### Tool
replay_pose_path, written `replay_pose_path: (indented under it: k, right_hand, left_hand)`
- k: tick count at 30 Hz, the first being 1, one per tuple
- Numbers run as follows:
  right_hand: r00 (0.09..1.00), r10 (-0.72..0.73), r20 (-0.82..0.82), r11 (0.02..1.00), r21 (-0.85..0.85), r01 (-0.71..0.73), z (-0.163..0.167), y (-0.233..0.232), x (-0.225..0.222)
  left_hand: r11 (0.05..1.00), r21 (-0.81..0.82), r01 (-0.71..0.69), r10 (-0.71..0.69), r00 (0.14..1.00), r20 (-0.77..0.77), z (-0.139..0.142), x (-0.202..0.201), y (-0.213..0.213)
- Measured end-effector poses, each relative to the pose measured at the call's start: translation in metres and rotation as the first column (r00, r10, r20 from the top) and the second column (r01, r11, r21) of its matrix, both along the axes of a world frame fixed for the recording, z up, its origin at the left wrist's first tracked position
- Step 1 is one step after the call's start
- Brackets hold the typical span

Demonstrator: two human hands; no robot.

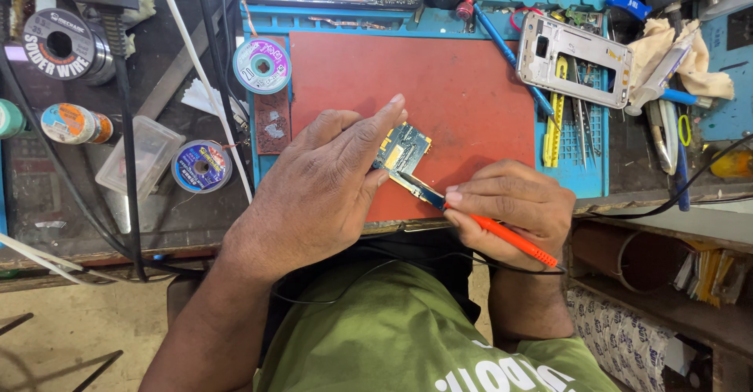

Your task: The person applies solder paste from a tube onto a small L-shaped circuit board using a red-handled tool. They spread the paste across the board's surface and repeatedly wipe the tool on a small abrasive pad on the workbench.

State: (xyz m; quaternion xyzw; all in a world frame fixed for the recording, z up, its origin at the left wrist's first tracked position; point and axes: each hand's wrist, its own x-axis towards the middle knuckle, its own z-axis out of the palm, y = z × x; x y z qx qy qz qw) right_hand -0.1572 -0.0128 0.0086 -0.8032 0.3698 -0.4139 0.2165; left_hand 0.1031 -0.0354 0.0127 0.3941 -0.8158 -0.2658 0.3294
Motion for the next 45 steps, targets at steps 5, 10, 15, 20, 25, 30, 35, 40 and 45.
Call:
replay_pose_path:
  k: [5, 10, 15, 20, 25, 30, 35, 40, 45]
  right_hand:
    - [0.999, -0.049, -0.010, 0.999, 0.011, 0.049, 0.0024, 0.0007, 0.0002]
    - [0.998, -0.062, -0.006, 0.997, 0.052, 0.062, 0.0041, 0.0028, 0.0022]
    - [0.992, -0.127, -0.003, 0.989, 0.072, 0.127, 0.0049, 0.0037, 0.0020]
    - [0.977, -0.210, 0.032, 0.970, 0.132, 0.204, 0.0047, 0.0089, 0.0069]
    - [0.980, -0.200, 0.023, 0.972, 0.130, 0.195, 0.0072, 0.0073, 0.0066]
    - [0.990, -0.144, 0.003, 0.984, 0.103, 0.143, 0.0079, 0.0051, 0.0054]
    - [0.990, -0.144, 0.013, 0.983, 0.118, 0.141, 0.0074, 0.0056, 0.0055]
    - [0.991, -0.135, 0.012, 0.986, 0.104, 0.133, 0.0068, 0.0042, 0.0051]
    - [0.998, -0.059, -0.019, 0.995, 0.082, 0.060, 0.0075, 0.0030, 0.0034]
  left_hand:
    - [1.000, -0.013, 0.006, -0.006, 1.000, -0.017, 0.0002, -0.0008, 0.0000]
    - [1.000, -0.010, 0.003, -0.003, 1.000, -0.001, 0.0000, 0.0002, 0.0006]
    - [1.000, 0.002, 0.003, -0.003, 1.000, -0.016, -0.0002, -0.0002, 0.0008]
    - [1.000, -0.003, 0.005, -0.005, 1.000, -0.009, -0.0003, 0.0006, 0.0006]
    - [1.000, 0.015, 0.006, -0.005, 1.000, -0.016, -0.0003, 0.0005, 0.0007]
    - [1.000, 0.000, 0.009, -0.009, 1.000, -0.010, -0.0007, 0.0006, 0.0001]
    - [1.000, 0.008, 0.002, -0.002, 1.000, -0.009, 0.0000, 0.0007, 0.0006]
    - [1.000, 0.016, 0.007, -0.007, 1.000, -0.008, 0.0005, 0.0009, 0.0004]
    - [1.000, 0.003, 0.004, -0.004, 1.000, -0.006, 0.0003, 0.0000, 0.0003]
